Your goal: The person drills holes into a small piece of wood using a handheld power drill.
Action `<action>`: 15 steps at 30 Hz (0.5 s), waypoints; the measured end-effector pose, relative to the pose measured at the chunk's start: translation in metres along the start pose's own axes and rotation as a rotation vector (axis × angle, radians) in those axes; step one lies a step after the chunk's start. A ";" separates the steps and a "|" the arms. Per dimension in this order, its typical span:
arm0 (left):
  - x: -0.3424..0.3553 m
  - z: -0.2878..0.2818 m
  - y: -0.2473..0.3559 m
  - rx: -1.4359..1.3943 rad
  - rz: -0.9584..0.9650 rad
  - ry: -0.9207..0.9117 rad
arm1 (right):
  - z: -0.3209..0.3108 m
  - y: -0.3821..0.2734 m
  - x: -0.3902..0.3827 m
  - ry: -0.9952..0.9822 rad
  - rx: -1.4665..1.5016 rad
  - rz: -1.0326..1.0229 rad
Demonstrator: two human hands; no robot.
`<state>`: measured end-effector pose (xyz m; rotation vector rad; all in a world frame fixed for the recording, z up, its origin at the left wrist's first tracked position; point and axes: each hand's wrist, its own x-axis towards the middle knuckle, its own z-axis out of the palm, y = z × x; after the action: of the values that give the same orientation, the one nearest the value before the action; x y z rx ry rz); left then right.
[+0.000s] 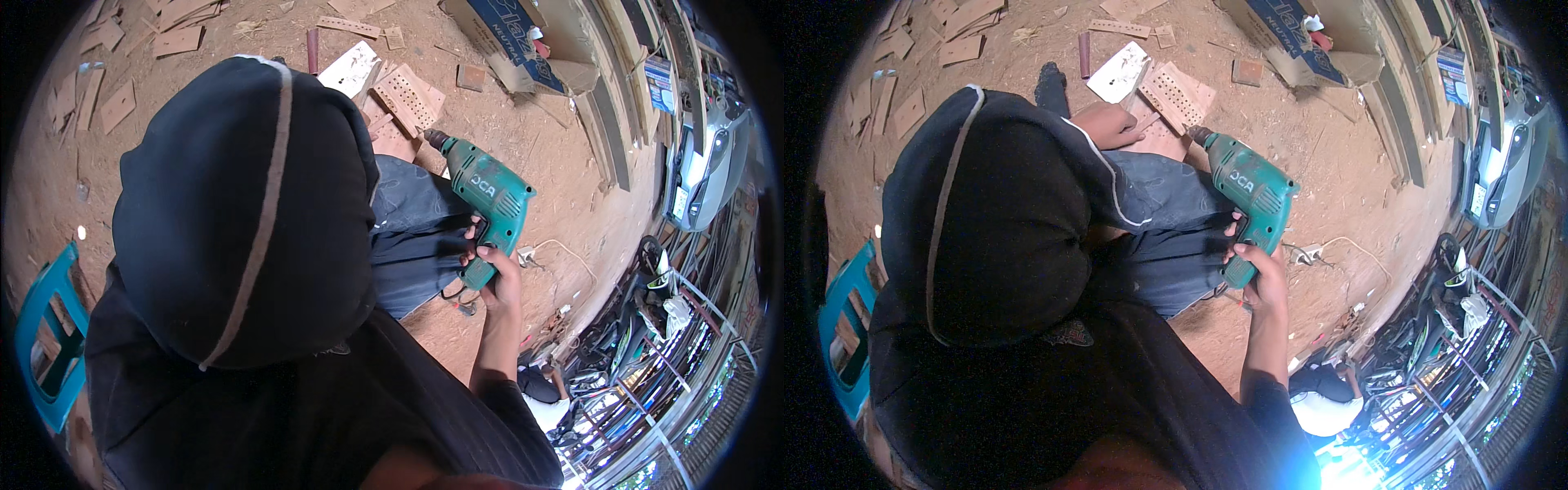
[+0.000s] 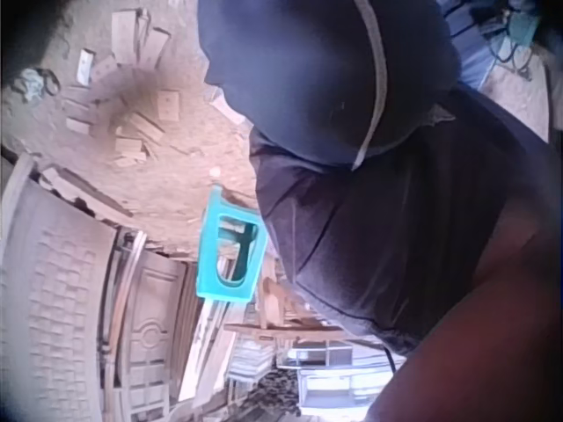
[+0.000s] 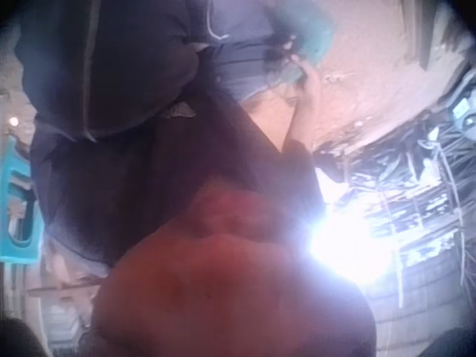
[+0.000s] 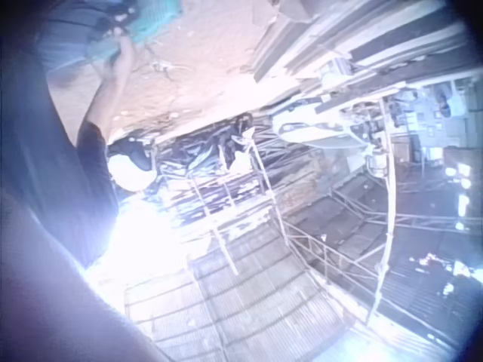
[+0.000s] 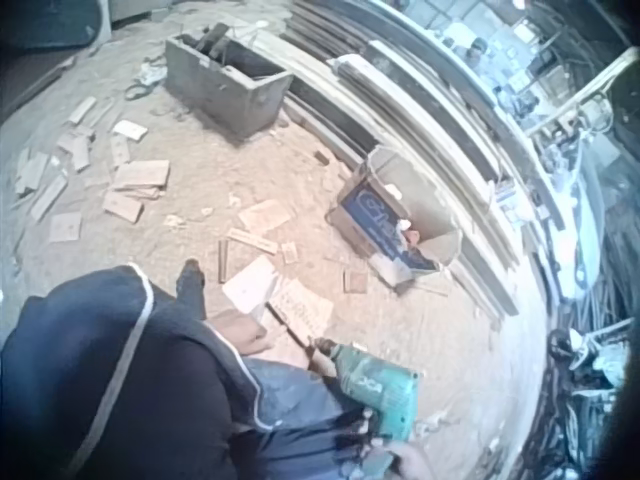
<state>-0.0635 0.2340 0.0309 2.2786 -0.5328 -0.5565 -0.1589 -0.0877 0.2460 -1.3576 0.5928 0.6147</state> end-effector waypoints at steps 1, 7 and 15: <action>0.000 0.000 0.001 -0.002 0.004 -0.002 | 0.000 0.000 -0.001 -0.006 0.030 0.007; 0.002 -0.001 0.003 0.013 -0.003 -0.025 | 0.001 0.001 -0.006 -0.040 0.069 0.127; 0.005 0.004 0.001 0.027 -0.029 0.008 | 0.017 0.018 -0.001 0.117 0.011 0.070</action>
<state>-0.0616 0.2289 0.0277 2.3167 -0.5074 -0.5567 -0.1717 -0.0687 0.2361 -1.3734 0.7394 0.5903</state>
